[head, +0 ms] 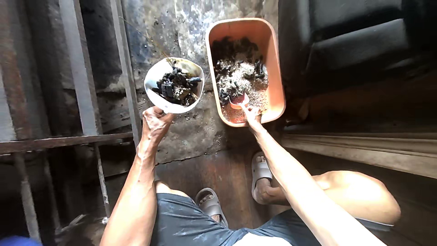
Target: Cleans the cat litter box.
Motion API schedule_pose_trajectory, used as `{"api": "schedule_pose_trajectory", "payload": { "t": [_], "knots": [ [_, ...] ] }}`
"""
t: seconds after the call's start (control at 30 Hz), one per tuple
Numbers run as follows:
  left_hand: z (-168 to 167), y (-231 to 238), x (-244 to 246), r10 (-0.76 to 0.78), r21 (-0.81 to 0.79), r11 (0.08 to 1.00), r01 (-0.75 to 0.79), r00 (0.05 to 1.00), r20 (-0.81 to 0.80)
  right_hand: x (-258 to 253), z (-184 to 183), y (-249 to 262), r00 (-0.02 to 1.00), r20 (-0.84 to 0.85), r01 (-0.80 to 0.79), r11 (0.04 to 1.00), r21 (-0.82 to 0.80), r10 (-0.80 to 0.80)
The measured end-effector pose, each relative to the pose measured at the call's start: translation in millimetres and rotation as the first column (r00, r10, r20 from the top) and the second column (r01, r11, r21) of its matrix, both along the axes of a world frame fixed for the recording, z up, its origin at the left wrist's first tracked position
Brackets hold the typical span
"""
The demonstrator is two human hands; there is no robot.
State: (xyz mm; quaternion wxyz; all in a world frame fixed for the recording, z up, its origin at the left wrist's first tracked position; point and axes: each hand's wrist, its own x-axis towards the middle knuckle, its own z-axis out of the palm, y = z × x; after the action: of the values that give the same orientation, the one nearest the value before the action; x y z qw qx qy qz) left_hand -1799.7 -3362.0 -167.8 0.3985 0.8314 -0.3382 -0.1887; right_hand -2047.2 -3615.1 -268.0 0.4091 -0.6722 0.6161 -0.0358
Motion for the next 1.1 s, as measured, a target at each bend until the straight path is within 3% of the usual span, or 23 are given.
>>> {"api": "schedule_pose_trajectory", "payload": {
  "t": [0.13, 0.27, 0.37, 0.67, 0.8, 1.1],
  "knots": [
    [4.0, 2.4, -0.7, 0.002, 0.01, 1.0, -0.002, 1.0, 0.021, 3.1, -12.0, -5.8, 0.993, 0.111, 0.039, 0.998, 0.047, -0.044],
    [7.8, 3.5, -0.7, 0.031, 0.051, 0.998, -0.029, 0.999, -0.025, 8.4, 5.0, -12.1, 0.978, -0.14, -0.132, 0.981, 0.14, 0.152],
    [6.5, 3.3, 0.0, 0.031, 0.024, 0.999, -0.031, 0.999, -0.007, 13.4, 19.0, -11.7, 0.944, -0.23, -0.199, 0.964, 0.174, 0.237],
    [9.7, 0.2, 0.7, 0.019, 0.057, 0.998, -0.02, 1.0, 0.02, -50.0, 45.4, 30.3, 0.977, -0.117, -0.193, 0.975, -0.114, 0.179],
    [11.8, -8.5, -2.3, 0.002, 0.042, 0.999, -0.003, 1.0, 0.013, -77.6, 37.5, 42.5, 0.992, -0.065, -0.122, 0.963, -0.242, 0.11],
    [9.9, -23.4, -7.2, -0.072, -0.036, 0.997, 0.072, 0.997, 0.005, -90.7, 37.5, 43.3, 0.997, -0.035, -0.074, 0.96, -0.27, 0.067]
  ]
}}
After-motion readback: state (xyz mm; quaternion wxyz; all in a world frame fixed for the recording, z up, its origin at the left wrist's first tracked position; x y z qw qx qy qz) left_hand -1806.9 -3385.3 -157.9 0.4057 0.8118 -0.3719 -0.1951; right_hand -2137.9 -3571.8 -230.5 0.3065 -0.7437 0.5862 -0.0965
